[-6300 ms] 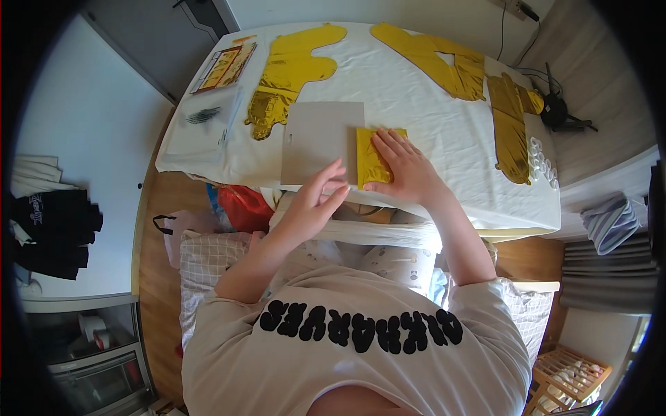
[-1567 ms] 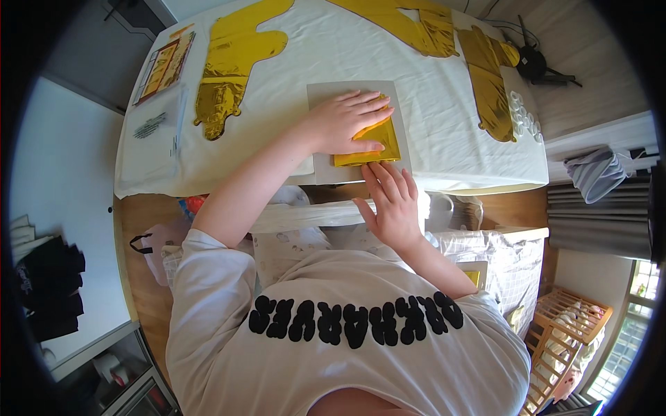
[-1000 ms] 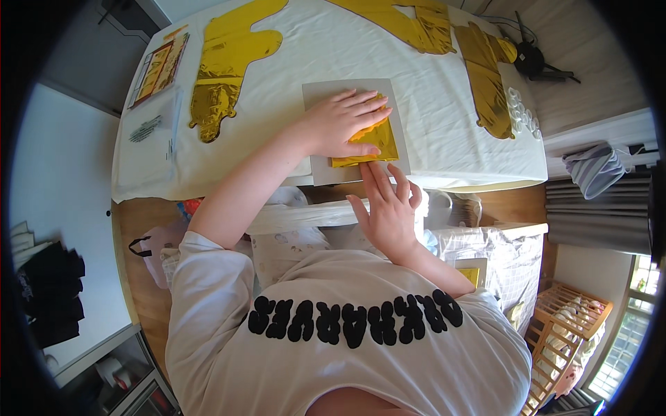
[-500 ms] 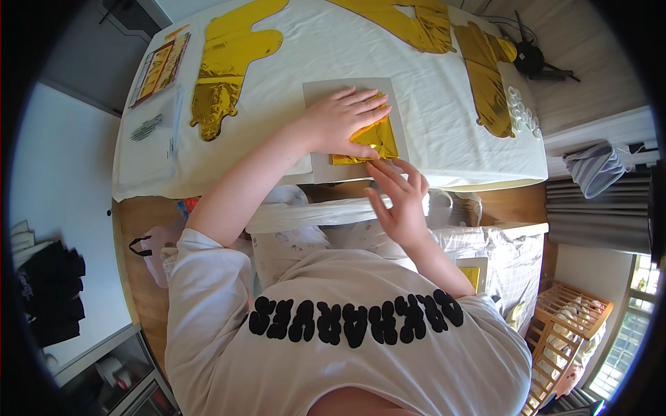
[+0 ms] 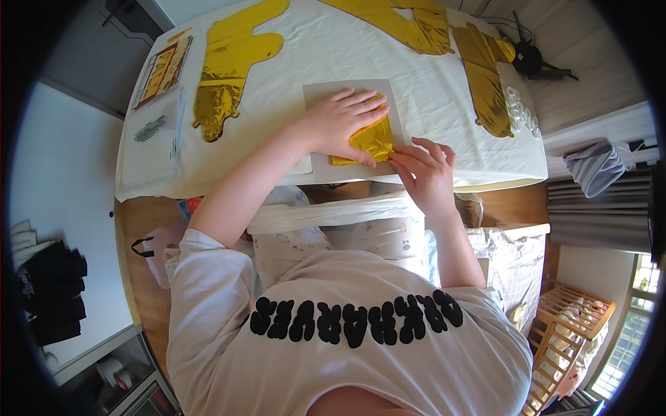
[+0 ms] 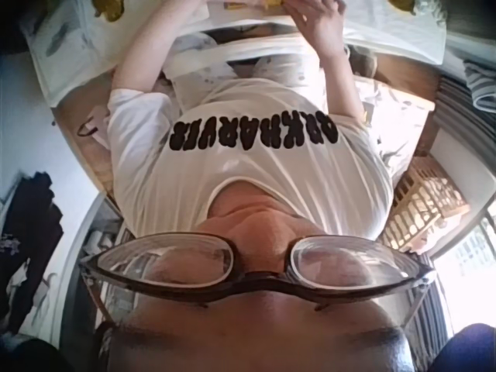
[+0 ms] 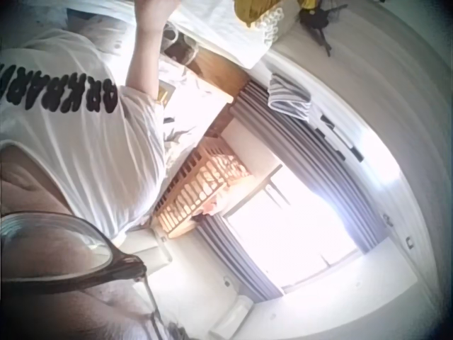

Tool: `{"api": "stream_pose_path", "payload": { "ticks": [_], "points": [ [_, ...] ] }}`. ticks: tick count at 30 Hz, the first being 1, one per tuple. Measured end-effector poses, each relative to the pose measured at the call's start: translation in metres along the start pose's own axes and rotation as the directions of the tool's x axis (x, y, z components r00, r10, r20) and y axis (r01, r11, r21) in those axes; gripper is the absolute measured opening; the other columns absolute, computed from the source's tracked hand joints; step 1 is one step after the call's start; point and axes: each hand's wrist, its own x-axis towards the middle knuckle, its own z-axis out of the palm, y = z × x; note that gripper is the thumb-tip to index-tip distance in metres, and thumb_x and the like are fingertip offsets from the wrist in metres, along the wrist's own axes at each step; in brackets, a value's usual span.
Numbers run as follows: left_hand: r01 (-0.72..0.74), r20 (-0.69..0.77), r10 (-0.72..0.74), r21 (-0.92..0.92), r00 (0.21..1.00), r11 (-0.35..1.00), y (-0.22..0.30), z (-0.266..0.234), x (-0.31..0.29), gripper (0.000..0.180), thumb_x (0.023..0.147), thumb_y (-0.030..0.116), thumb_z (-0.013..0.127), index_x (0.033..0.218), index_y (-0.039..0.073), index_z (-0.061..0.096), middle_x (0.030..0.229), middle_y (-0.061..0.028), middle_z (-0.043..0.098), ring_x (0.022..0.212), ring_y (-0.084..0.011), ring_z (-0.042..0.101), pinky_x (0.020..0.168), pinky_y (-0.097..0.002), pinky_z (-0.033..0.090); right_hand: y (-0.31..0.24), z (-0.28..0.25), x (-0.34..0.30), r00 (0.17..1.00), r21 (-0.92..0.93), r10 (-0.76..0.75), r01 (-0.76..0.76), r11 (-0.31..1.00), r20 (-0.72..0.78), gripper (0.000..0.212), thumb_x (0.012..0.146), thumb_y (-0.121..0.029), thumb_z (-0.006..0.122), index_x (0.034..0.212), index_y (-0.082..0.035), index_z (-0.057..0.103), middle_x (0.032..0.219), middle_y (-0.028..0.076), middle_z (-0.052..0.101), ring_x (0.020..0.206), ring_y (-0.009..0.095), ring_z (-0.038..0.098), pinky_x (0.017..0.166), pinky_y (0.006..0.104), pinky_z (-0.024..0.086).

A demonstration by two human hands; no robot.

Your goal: The person folds a foil balloon into a square by hand, fits it onto a cardboard backing insert, and holds up the packaged balloon cards.

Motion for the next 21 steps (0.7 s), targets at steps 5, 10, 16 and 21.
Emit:
{"api": "stream_pose_path", "payload": {
  "ticks": [5,10,16,21],
  "points": [
    [-0.017,-0.023,0.018,0.036,1.0,0.999,0.0,0.0,-0.002,0.123,0.071,0.089,0.061,0.161,0.011,0.029,0.167,-0.0101,0.029,0.155,-0.028,0.024,0.127,-0.0465,0.019,0.004,-0.008,-0.002,0.999,-0.036,-0.044,0.045,0.998,0.019,0.016,0.084,-0.022,0.08,0.1,-0.017,0.08,0.114,-0.004,0.074,0.118,0.023,0.061,0.102,0.0424,0.037],
    [-0.022,-0.043,0.024,0.028,0.999,0.999,0.001,0.0,-0.003,0.122,0.07,0.087,0.063,0.161,0.011,0.03,0.167,-0.01,0.029,0.154,-0.0284,0.025,0.126,-0.0472,0.02,0.004,-0.013,0.003,0.998,0.026,-0.06,0.059,0.998,0.022,0.014,0.087,-0.018,0.076,0.099,-0.012,0.078,0.117,0.003,0.071,0.118,0.026,0.061,0.101,0.0439,0.04],
    [0.001,0.017,-0.001,0.021,1.0,1.0,0.006,-0.011,0.002,0.122,0.07,0.082,0.069,0.16,0.008,0.03,0.166,-0.0121,0.03,0.154,-0.028,0.024,0.126,-0.0468,0.021,0.0,-0.001,0.055,0.961,0.413,0.024,-0.141,0.9,0.276,0.036,0.09,-0.017,0.072,0.122,-0.005,0.061,0.128,0.011,0.063,0.116,0.037,0.059,0.101,0.0493,0.044],
    [0.016,0.072,-0.011,-0.059,0.997,0.998,0.005,-0.009,-0.002,0.124,0.068,0.082,0.071,0.156,0.003,0.034,0.162,-0.0165,0.035,0.155,-0.0285,0.024,0.127,-0.0506,0.015,-0.005,0.043,0.073,0.965,0.226,-0.228,0.195,0.954,0.131,0.059,0.097,-0.03,0.064,0.149,-0.01,0.043,0.155,0.014,0.042,0.14,0.038,0.044,0.115,0.049,0.037]
  ]
}}
